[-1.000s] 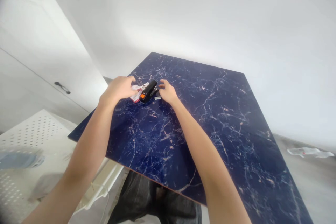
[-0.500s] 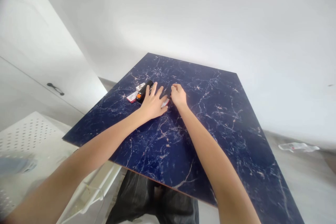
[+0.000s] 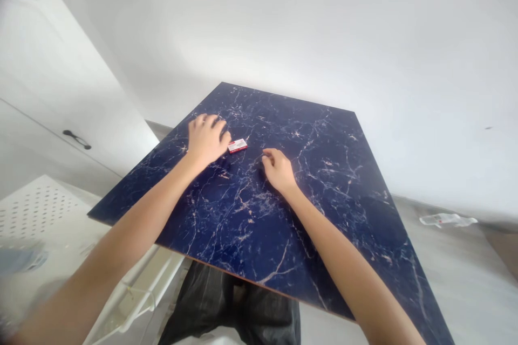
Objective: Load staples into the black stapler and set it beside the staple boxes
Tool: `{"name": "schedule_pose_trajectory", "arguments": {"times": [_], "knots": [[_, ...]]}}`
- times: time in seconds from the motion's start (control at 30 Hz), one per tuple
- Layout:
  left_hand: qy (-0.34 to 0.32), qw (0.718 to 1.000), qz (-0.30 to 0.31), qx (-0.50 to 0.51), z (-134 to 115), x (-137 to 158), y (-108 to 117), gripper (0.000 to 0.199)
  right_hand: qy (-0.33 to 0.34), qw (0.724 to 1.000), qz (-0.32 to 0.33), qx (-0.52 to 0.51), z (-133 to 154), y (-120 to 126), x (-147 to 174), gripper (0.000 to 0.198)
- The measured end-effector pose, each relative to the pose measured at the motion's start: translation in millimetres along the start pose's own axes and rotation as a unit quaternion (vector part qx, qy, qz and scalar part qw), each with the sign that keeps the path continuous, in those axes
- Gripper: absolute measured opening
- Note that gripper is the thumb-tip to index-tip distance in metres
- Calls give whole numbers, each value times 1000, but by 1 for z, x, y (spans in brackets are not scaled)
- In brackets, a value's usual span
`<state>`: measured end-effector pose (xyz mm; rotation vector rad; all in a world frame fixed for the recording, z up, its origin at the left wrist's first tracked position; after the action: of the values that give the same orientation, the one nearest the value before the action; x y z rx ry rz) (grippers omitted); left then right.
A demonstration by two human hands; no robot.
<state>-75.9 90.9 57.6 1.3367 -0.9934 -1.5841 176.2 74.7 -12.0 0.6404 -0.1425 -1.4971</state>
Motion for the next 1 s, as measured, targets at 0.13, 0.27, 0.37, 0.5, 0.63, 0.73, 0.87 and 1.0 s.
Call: {"name": "schedule_pose_trajectory", "arguments": {"times": [0.13, 0.27, 0.37, 0.5, 0.63, 0.73, 0.87, 1.0], "knots": [[100, 991, 87, 10, 34, -10, 1, 52, 24, 998, 23, 48, 11, -27, -17, 43], [69, 988, 133, 18, 41, -12, -8, 45, 54, 994, 50, 84, 28, -68, -40, 44], [50, 994, 98, 14, 35, -11, -10, 38, 66, 990, 62, 106, 39, -91, -51, 42], [51, 996, 71, 3, 33, -12, -12, 34, 74, 986, 70, 129, 46, -112, -58, 55], [72, 995, 71, -2, 33, -11, -12, 38, 91, 982, 85, 144, 48, -125, -63, 44], [74, 994, 76, 24, 37, -12, -8, 38, 102, 979, 92, 149, 46, -126, -66, 33], [127, 989, 46, 57, 59, -15, 4, 39, 133, 972, 126, 147, 43, -116, -67, 20], [130, 978, 163, 27, 85, -14, 6, 43, 154, 967, 140, 145, 43, -112, -63, 16]]}}
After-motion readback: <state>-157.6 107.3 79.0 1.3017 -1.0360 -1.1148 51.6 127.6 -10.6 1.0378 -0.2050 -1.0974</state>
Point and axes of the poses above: each hand's wrist, its own x-axis away from the middle knuckle, its own y-axis out of the back of the hand, z = x × y, the point moved 2 cm from there along -x, towards the middle knuckle, and after that the axes turned 13 degrees about -x, right-handed, at the moved point
